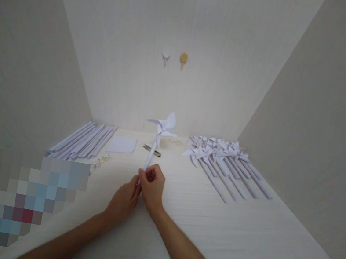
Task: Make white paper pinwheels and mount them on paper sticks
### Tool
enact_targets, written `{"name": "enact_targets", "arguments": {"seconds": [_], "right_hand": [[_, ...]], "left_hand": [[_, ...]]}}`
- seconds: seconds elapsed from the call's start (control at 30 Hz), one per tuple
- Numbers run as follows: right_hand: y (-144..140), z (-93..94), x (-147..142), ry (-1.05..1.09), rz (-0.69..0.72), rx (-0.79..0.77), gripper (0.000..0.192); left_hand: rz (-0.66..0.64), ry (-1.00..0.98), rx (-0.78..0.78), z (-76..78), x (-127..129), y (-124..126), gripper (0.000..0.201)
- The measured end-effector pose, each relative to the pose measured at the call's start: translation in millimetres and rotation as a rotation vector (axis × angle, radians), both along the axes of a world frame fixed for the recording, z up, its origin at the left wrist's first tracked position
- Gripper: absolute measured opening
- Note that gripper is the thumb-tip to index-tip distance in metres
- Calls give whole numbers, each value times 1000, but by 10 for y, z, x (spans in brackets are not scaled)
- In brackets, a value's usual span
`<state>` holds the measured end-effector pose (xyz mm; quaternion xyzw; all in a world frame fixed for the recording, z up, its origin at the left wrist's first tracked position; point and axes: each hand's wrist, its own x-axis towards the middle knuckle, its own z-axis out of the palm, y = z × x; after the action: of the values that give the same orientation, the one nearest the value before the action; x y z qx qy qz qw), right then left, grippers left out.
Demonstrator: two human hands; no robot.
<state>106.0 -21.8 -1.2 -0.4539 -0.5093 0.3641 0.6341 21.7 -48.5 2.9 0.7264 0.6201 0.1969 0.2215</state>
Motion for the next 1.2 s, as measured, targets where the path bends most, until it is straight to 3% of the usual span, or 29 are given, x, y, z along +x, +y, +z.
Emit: {"name": "enact_targets", "arguments": {"seconds": [0.13,0.27,0.37,0.47,0.67,0.83,0.93,1.2], "right_hand": [[5,94,20,28,68,18,18],[71,311,330,-68,90,76,20],[98,486,834,-266,53,84,23],[59,622,1497,-541,-72,34,26],[-189,765,2730,-932,-504,-342,11],[-423,744,3317,-1107,-648,-641,9],[-519,676,3510,-1142,-645,-745,10],[-566,403,3715,-1216,-684,-656,17]], "left_hand": [[-25,-39,16,1,-13,-4,28],[-93,-26,65,-20,-27,-36,23],[-109,-37,79,-28,-38,-48,22],[-114,-50,66,-24,-42,-43,22],[-117,-72,66,-26,-38,-32,20],[-115,-71,75,-53,-41,-26,19],[-120,-63,82,-49,-38,-25,17],[-124,-61,72,-53,-46,-24,16]]}}
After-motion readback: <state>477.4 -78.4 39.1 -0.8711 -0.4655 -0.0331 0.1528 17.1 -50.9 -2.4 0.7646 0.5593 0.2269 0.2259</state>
